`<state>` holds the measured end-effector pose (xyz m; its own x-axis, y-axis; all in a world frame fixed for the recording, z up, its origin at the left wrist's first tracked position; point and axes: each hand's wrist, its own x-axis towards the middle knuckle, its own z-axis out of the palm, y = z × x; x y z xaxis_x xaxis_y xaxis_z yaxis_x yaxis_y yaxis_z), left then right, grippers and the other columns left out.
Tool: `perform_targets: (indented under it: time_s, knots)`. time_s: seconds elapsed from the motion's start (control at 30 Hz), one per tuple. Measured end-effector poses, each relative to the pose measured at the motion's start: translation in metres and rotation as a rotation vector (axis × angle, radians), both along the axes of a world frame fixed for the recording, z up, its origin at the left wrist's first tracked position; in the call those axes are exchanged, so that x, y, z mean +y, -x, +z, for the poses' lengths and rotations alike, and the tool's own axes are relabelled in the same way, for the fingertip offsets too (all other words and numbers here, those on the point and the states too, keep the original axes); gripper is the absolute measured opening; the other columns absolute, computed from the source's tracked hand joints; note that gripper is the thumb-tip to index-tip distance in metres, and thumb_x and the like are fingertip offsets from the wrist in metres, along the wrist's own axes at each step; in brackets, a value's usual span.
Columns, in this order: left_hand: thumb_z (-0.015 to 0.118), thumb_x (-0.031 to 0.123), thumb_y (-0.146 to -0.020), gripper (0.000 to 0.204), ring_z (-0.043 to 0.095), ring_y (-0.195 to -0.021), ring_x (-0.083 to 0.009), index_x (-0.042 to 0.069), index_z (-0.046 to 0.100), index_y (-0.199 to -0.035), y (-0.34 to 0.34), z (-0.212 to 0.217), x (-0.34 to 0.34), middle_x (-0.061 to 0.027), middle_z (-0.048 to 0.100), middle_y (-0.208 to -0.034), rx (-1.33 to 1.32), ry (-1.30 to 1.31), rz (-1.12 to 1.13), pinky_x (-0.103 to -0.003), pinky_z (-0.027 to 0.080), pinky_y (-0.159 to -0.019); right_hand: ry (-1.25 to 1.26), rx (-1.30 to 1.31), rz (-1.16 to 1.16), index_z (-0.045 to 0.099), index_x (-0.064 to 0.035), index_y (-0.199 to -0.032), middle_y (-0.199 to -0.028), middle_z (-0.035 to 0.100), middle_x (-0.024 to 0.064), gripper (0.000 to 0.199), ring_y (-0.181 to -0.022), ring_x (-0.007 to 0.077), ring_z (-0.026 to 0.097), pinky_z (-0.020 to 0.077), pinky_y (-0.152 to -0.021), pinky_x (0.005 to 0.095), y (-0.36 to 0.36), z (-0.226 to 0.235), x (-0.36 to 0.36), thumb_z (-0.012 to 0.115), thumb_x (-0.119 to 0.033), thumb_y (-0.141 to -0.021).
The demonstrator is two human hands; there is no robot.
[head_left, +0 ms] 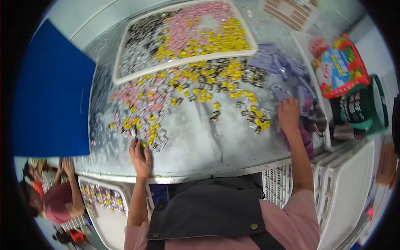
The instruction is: Sorting small colorful components and placing them into plastic sleeves, then arranging them in a tray.
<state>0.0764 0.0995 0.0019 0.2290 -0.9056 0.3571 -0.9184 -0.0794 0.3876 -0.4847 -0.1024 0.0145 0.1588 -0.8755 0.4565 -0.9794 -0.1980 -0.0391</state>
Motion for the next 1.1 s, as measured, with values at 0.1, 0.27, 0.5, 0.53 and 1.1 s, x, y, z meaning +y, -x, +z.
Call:
perform_targets:
  time_s: [0.1, 0.27, 0.5, 0.53, 1.1]
  knots:
    - [0.060, 0.013, -0.096, 0.036, 0.047, -0.127, -0.0413, -0.003, 0.056, -0.128, -0.001, 0.003, 0.001, -0.0234, 0.050, -0.138, -0.003, 0.012, -0.009, -0.045, 0.039, -0.108, -0.006, -0.045, 0.029, 0.066, -0.0010, -0.084, -0.096, 0.060, 0.0157, 0.017, -0.096, 0.0368, 0.056, 0.0466, -0.083, 0.0468, -0.001, 0.005, 0.005, 0.069, -0.018, -0.084]
    - [0.063, 0.014, -0.093, 0.037, 0.048, -0.128, -0.0401, -0.003, 0.058, -0.126, 0.001, 0.006, 0.003, -0.0216, 0.050, -0.137, -0.024, 0.029, 0.027, -0.046, 0.039, -0.108, -0.067, 0.059, -0.104, 0.067, 0.0010, -0.083, -0.092, 0.061, 0.0205, 0.037, -0.089, 0.0406, 0.059, 0.0483, -0.081, 0.0497, -0.021, 0.021, 0.004, 0.064, -0.034, -0.092]
    - [0.062, 0.013, -0.093, 0.037, 0.047, -0.128, -0.0403, -0.004, 0.059, -0.125, 0.001, 0.003, 0.002, -0.0217, 0.051, -0.137, -0.021, 0.041, 0.003, -0.046, 0.039, -0.108, -0.307, 0.032, -0.371, 0.068, 0.0037, -0.082, -0.092, 0.068, 0.0271, 0.063, -0.085, 0.0464, 0.067, 0.0526, -0.074, 0.0554, -0.012, 0.021, -0.029, 0.055, -0.056, -0.094]
    - [0.062, 0.013, -0.093, 0.037, 0.047, -0.128, -0.0405, -0.004, 0.058, -0.126, 0.001, 0.002, 0.001, -0.0218, 0.050, -0.138, -0.023, 0.033, 0.008, -0.046, 0.039, -0.108, -0.314, 0.019, -0.378, 0.069, 0.0033, -0.082, -0.089, 0.069, 0.0270, 0.062, -0.084, 0.0466, 0.067, 0.0530, -0.074, 0.0552, -0.007, 0.020, -0.033, 0.055, -0.056, -0.094]
    - [0.065, 0.006, -0.090, 0.042, 0.050, -0.124, -0.0395, 0.003, 0.057, -0.131, 0.045, 0.043, 0.000, -0.0236, 0.052, -0.134, 0.150, 0.120, 0.021, -0.046, 0.038, -0.106, -0.311, -0.395, 0.367, 0.059, -0.0033, -0.089, -0.076, 0.063, 0.0190, 0.009, -0.072, 0.0374, 0.064, 0.0469, -0.061, 0.0449, -0.130, 0.070, 0.054, 0.061, -0.011, -0.093]
